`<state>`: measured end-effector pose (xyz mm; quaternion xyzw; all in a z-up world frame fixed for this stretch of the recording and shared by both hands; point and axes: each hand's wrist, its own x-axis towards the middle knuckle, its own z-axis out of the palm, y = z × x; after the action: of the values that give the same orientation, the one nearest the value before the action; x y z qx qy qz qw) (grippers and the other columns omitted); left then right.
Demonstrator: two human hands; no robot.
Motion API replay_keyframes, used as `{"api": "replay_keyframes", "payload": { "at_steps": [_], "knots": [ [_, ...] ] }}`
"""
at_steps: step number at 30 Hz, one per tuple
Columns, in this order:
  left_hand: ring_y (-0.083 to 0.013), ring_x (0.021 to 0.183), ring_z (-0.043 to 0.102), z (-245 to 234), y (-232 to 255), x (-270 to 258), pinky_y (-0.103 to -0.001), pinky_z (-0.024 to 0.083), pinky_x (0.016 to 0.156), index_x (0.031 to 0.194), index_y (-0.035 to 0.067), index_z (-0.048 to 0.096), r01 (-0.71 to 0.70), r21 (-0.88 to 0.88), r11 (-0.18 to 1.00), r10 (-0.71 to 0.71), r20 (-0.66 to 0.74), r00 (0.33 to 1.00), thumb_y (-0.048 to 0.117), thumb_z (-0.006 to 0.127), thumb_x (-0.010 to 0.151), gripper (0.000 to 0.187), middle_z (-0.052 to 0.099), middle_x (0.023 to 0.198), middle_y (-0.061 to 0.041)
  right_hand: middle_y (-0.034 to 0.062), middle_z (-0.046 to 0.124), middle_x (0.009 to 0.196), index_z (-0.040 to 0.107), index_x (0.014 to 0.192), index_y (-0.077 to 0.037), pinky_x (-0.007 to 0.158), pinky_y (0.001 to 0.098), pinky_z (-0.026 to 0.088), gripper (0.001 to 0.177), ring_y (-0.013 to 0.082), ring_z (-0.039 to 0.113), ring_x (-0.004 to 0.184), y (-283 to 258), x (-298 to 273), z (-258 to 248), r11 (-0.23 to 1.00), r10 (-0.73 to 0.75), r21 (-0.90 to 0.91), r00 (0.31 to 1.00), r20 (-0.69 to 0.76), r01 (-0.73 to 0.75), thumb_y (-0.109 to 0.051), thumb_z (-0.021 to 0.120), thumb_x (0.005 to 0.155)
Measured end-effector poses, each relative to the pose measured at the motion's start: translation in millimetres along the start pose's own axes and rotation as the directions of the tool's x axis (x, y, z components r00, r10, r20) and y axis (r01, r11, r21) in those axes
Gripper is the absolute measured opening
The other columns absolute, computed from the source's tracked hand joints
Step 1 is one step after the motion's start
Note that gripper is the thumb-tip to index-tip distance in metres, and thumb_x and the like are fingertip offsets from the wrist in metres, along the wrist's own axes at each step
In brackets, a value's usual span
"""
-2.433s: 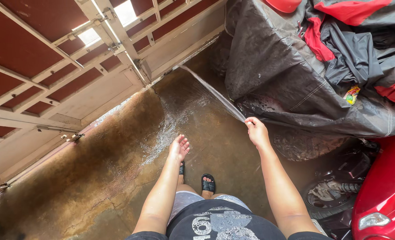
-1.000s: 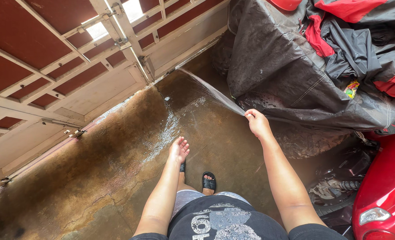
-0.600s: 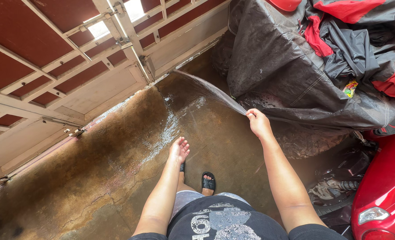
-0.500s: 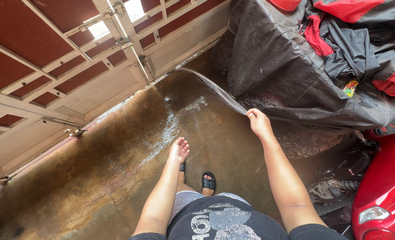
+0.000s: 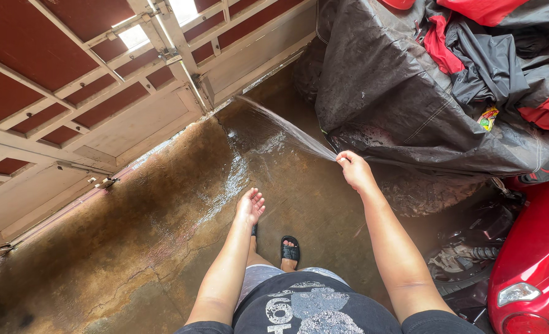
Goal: The person uses a hose to spray water on the floor and a pair of beige clogs in a garage. They rinse the clogs and then continue spraying the floor around parked scooters and a covered vehicle.
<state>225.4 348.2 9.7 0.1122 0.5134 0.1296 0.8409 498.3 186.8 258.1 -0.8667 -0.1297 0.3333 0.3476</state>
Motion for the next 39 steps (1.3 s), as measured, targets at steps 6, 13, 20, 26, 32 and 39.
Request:
{"api": "replay_keyframes", "payload": {
  "at_steps": [6,13,20,26,32,39],
  "knots": [
    [-0.0143,0.081,0.062,-3,-1,0,-0.037,0.048,0.076,0.097,0.023,0.068,0.010,-0.011,1.000,-0.010,-0.008,1.000,0.040,0.064,0.096,0.017,0.066,0.089,0.006,-0.0053,0.044,0.056,0.069,0.104,-0.019,0.038,0.0280,0.028,0.014,0.0058,0.035,0.042,-7,1,2,1.000,-0.015,-0.012,1.000,0.026,0.015,-0.024,0.056,0.103],
    [-0.0136,0.079,0.062,0,7,5,-0.034,0.049,0.073,0.096,0.021,0.068,-0.029,-0.067,0.997,0.029,0.007,1.000,0.041,0.065,0.097,0.020,0.065,0.087,0.005,-0.0040,0.053,0.069,0.071,0.102,-0.016,0.048,0.0286,0.037,0.014,0.0082,0.045,0.053,6,-8,18,0.992,-0.067,-0.094,0.981,0.184,0.085,-0.025,0.060,0.101],
    [-0.0107,0.061,0.049,30,-7,32,-0.030,0.037,0.055,0.084,0.020,0.059,-0.185,-0.157,0.970,0.192,0.025,0.981,0.044,0.063,0.099,0.029,0.054,0.071,0.005,-0.0027,0.064,0.086,0.067,0.122,-0.021,0.066,0.0298,0.053,0.026,0.0095,0.057,0.070,66,-80,64,0.967,-0.160,-0.085,0.830,0.534,0.241,-0.018,0.062,0.097],
    [-0.0094,0.048,0.039,42,-58,29,-0.028,0.031,0.045,0.074,0.019,0.052,-0.183,-0.098,0.978,0.169,-0.139,0.976,0.047,0.062,0.103,0.041,0.044,0.059,0.006,-0.0013,0.062,0.078,0.069,0.121,-0.021,0.065,0.0291,0.052,0.023,0.0086,0.058,0.068,154,-101,78,0.970,-0.089,-0.145,0.837,0.540,0.196,-0.020,0.060,0.099],
    [-0.0112,0.064,0.055,21,-115,20,-0.029,0.043,0.055,0.094,0.014,0.070,-0.120,0.361,0.925,0.177,-0.129,0.976,0.030,0.060,0.096,0.019,0.065,0.080,0.000,0.0058,0.073,0.090,0.074,0.096,-0.013,0.078,0.0339,0.054,0.012,0.0195,0.068,0.082,256,-52,70,0.915,-0.397,-0.073,0.918,0.002,0.396,-0.023,0.067,0.095],
    [-0.0177,0.108,0.064,28,-108,-17,-0.051,0.027,0.104,0.130,0.021,0.065,0.086,0.576,0.813,-0.006,-0.139,0.990,0.042,0.053,0.100,0.038,0.072,0.121,-0.002,0.0034,0.056,0.065,0.072,0.109,-0.019,0.043,0.0362,0.036,0.016,0.0163,0.047,0.048,313,-59,23,0.925,0.255,0.347,0.928,-0.271,-0.153,-0.025,0.058,0.103]
  ]
}}
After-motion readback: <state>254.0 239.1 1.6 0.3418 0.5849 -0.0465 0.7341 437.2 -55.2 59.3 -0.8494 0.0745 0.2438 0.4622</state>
